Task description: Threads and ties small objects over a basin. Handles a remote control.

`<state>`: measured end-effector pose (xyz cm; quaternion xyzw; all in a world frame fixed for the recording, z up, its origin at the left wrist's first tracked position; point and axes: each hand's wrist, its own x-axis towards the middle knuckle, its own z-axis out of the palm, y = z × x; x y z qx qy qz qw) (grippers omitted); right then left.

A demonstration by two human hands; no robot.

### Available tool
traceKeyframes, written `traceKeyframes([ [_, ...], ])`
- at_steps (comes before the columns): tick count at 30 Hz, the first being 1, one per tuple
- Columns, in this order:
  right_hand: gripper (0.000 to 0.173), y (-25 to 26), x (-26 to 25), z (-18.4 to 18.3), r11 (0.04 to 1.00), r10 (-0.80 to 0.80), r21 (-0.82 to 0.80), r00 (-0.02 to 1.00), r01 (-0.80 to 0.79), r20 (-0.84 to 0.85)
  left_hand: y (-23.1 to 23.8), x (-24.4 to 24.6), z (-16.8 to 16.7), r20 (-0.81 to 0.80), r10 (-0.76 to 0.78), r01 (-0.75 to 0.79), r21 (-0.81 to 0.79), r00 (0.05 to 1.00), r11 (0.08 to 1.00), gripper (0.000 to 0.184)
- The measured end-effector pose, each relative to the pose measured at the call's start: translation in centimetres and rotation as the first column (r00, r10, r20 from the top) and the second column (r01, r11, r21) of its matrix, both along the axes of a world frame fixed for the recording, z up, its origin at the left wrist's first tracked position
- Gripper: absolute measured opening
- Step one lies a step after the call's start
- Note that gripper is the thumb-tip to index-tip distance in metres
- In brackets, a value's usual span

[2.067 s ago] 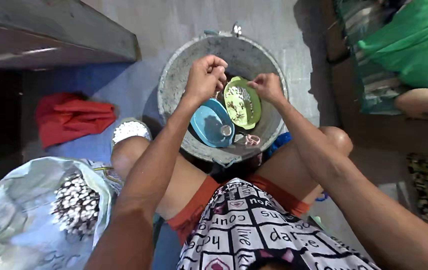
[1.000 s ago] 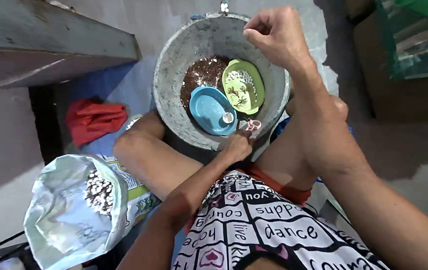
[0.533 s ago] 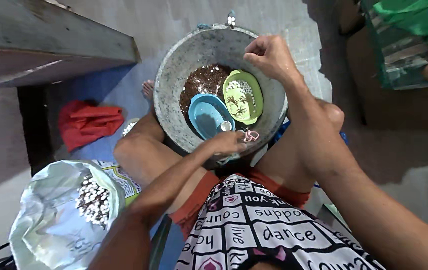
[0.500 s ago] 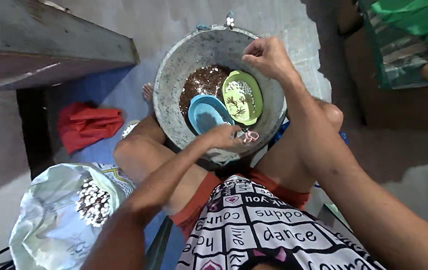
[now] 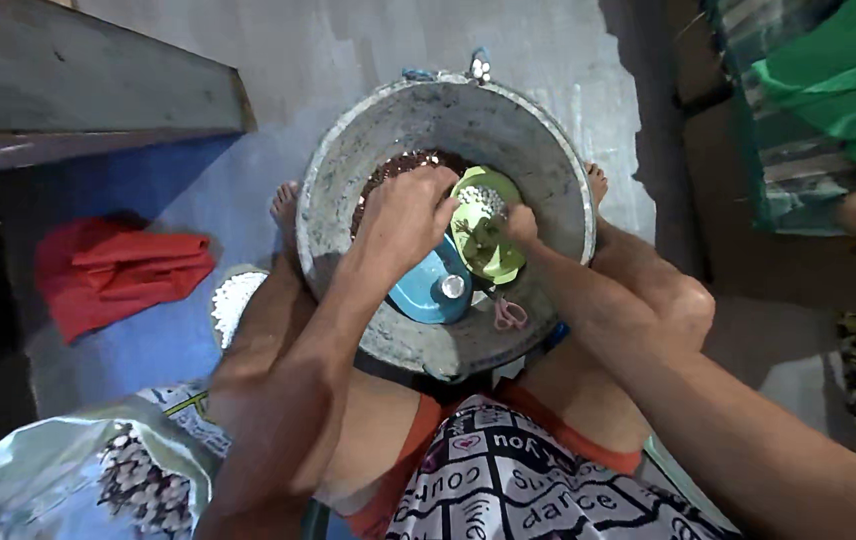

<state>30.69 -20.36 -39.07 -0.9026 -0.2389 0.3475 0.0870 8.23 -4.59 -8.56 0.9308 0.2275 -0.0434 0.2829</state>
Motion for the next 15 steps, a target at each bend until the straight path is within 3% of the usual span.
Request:
traceKeyframes([
  [1,0.044,0.3,-0.3,-0.8,1.000,0.004,-0.007,1.000,-0.004,0.016,-0.1,-0.2,0.4,-0.008,0.004,-0.004,-0.007,1.000,1.000,0.027],
  [4,0.054,2.4,-0.8,-1.8,1.000,0.014,-0.007,0.997,-0.014,0.079,1.0,0.0,-2.6,0.033,-0.010,0.007,0.064,0.999,0.998,0.029],
  [9,0.062,4.7,-0.9,-3.6,0.997,0.004,-0.074,0.998,0.000,0.057,0.2,0.1,-2.2,0.030,-0.022,0.020,0.050,0.999,0.999,0.030],
  [15,0.047,3.6,-1.9,-5.0,0.999,0.007,0.039,0.998,-0.009,0.057,-0.5,0.3,-2.3,-0.002,-0.044,0.044,0.055,0.999,0.998,0.031],
])
